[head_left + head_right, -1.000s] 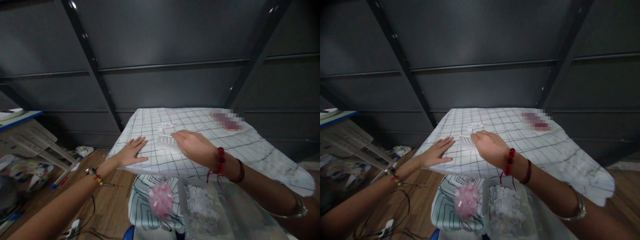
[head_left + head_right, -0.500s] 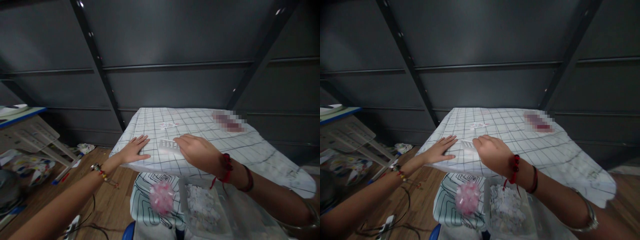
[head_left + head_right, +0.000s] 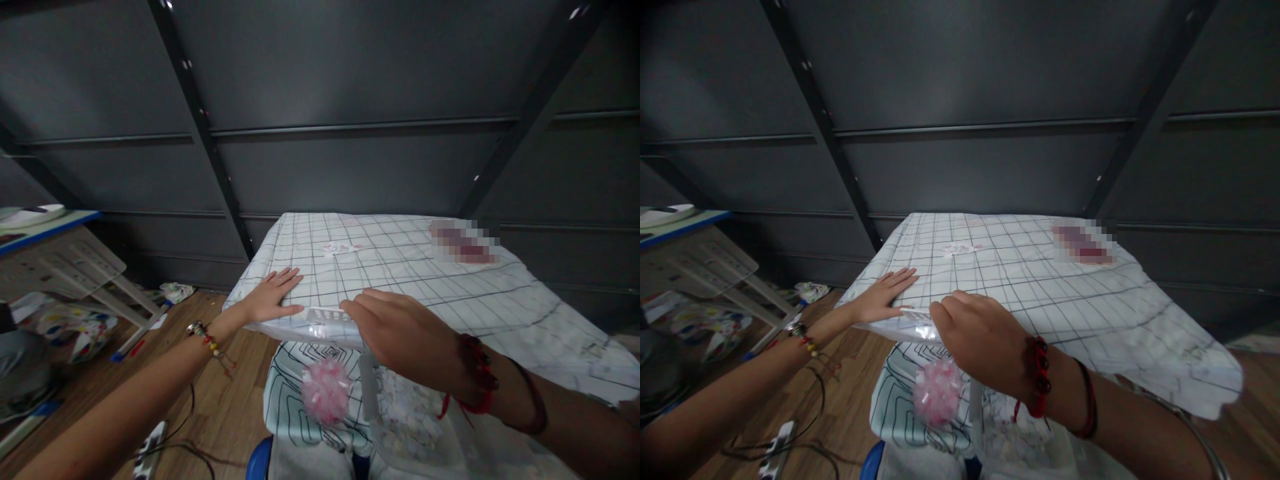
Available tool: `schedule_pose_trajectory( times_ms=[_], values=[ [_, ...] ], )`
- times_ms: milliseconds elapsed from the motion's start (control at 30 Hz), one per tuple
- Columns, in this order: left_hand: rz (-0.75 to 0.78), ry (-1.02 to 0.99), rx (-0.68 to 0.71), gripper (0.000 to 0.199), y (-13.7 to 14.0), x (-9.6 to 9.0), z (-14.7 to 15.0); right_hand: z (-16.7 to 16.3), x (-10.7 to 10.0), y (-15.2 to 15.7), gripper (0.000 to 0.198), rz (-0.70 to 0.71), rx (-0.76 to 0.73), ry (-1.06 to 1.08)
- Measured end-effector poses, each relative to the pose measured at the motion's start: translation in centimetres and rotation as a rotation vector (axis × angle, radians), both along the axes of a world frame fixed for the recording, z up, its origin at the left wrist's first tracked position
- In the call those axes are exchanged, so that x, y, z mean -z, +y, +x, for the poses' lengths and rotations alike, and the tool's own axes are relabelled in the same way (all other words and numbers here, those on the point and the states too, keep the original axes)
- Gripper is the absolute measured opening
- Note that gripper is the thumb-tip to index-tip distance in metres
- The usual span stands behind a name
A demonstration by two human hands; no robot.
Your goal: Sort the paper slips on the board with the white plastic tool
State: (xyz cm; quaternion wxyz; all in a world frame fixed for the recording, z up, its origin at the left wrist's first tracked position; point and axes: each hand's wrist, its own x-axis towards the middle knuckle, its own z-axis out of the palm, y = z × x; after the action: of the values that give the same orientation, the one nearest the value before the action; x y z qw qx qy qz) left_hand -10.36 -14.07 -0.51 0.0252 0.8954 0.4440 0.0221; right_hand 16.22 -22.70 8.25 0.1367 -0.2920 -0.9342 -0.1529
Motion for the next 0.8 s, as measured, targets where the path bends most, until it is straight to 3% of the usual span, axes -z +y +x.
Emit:
schedule_pose_trajectory(
  times_ms=[233,367,500,667,800],
  values=[
    [0.008,-0.006,0.001,0.071,0.0,0.2,0.1,0.3,-0.2,-0.4,0.019,-0.025,-0.034,-0.007],
    [0.014,0.011,-0.002,0.070,0.0,0.1,0.0,1.8,-1.0,1.2,0.022,0.028,0.026,0.052],
    [-0.072,0.074,0.033,0.076,1.0,-1.8,0.2,4.8,-2.2,5.1,0.026,0.055,0.183,0.078],
    [-0.254,0.104,0.053,0.060,4.0,-5.8,1.9,9.4,-2.2,11.4,0.029,0.030,0.351,0.112],
    [-0.169,0.021,0.062,0.058,7.4,-6.9,4.1,11.3,-0.7,15.4,0.031,0.024,0.392,0.176]
  ],
)
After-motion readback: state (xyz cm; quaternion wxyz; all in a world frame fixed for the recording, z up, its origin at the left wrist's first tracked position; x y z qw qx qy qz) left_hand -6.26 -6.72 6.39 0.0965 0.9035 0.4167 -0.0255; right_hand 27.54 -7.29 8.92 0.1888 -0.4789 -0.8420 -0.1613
